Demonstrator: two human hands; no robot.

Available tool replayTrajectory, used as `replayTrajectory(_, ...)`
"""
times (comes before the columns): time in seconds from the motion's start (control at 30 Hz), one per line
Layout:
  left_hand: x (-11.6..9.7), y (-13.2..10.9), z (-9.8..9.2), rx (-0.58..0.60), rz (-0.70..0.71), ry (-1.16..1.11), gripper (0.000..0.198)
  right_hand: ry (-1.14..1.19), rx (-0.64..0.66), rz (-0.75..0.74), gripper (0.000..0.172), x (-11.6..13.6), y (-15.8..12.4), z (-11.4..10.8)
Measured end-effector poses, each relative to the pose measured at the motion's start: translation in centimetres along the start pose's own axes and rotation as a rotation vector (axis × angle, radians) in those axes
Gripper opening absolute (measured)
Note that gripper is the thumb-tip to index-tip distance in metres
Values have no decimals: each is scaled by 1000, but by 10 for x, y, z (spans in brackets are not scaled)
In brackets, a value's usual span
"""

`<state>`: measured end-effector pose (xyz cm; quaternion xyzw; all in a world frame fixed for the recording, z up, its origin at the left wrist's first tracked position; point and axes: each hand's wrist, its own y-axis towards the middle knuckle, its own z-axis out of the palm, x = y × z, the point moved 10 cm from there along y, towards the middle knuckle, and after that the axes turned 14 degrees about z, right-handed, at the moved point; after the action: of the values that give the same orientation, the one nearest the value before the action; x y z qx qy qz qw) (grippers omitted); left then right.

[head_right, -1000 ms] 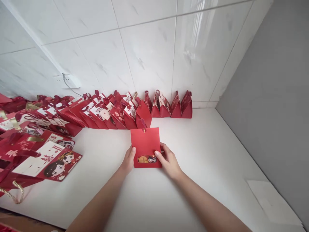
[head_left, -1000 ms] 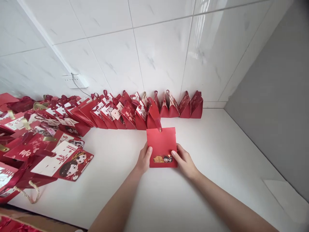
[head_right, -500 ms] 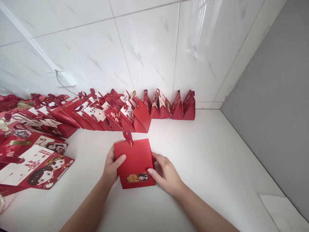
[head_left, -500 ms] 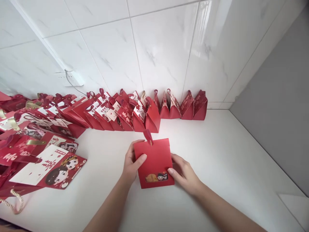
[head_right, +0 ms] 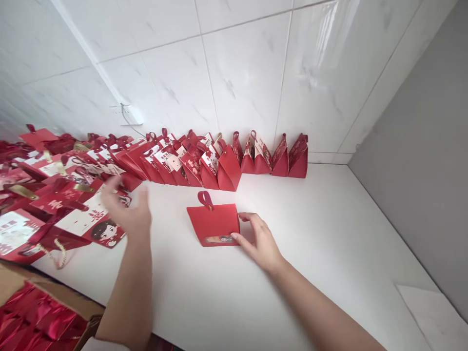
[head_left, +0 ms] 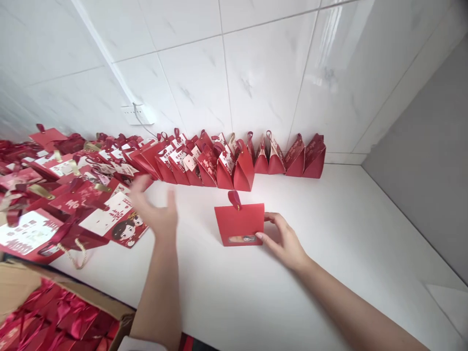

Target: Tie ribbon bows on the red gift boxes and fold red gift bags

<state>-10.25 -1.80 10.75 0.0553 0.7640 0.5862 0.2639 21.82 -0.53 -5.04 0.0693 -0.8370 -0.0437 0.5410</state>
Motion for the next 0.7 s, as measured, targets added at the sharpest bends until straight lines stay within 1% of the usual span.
replayTrajectory(0.03, 16, 8, -31, -124, 7, 229, 66, 10, -11, 11, 47, -3, 1, 0)
replayTrajectory(0.07, 36, 11, -57, -208, -48, 390, 67, 20, -7, 21, 54, -6, 1, 1)
replayTrajectory(0.1, 62, 11, -75, -221, -145, 479, 61, 31, 7, 34, 64, -9, 2, 3)
replayTrajectory(0.13, 87, 8, -88, -213, -249, 526, 56, 45, 26, 50, 75, -12, 3, 5)
replayTrajectory(0.17, 110, 2, -97, -202, -359, 550, 54, 62, 52, 65, 84, -14, 4, 7)
replayTrajectory(0.2, 130, -8, -102, -193, -477, 562, 54, 81, 85, 76, 88, -14, 5, 10)
replayTrajectory(0.23, 144, -16, -100, -152, -561, 573, 55, 98, 124, 75, 87, -13, 6, 13)
replayTrajectory(0.27, 153, -21, -95, -95, -613, 583, 55, 107, 164, 61, 82, -10, 5, 17)
replayTrajectory(0.3, 157, -23, -84, -17, -632, 593, 54, 106, 196, 41, 74, -6, 5, 20)
replayTrajectory(0.33, 157, -23, -71, 88, -630, 597, 53, 93, 207, 22, 65, -3, 4, 22)
replayTrajectory(0.37, 156, -23, -55, 208, -623, 590, 53, 71, 187, 15, 57, -3, 5, 21)
replayTrajectory(0.4, 154, -23, -39, 340, -618, 561, 54, 43, 125, 25, 51, -5, 6, 16)
replayTrajectory(0.43, 150, -26, -23, 473, -620, 511, 56, 18, 24, 53, 48, -11, 9, 7)
replayTrajectory(0.5, 138, -37, 7, 718, -626, 339, 60, -11, -249, 135, 50, -29, 15, -22)
replayTrajectory(0.57, 114, -54, 35, 925, -627, 84, 61, -7, -493, 211, 57, -50, 22, -50)
replayTrajectory(0.6, 98, -65, 48, 1017, -629, -52, 62, 0, -566, 237, 60, -59, 28, -60)
replayTrajectory(0.63, 80, -76, 61, 1098, -626, -171, 61, 6, -604, 262, 62, -67, 37, -67)
replayTrajectory(0.67, 60, -86, 72, 1165, -613, -273, 58, 1, -613, 277, 64, -72, 48, -71)
replayTrajectory(0.7, 40, -95, 83, 1204, -594, -353, 53, -12, -605, 283, 66, -74, 60, -72)
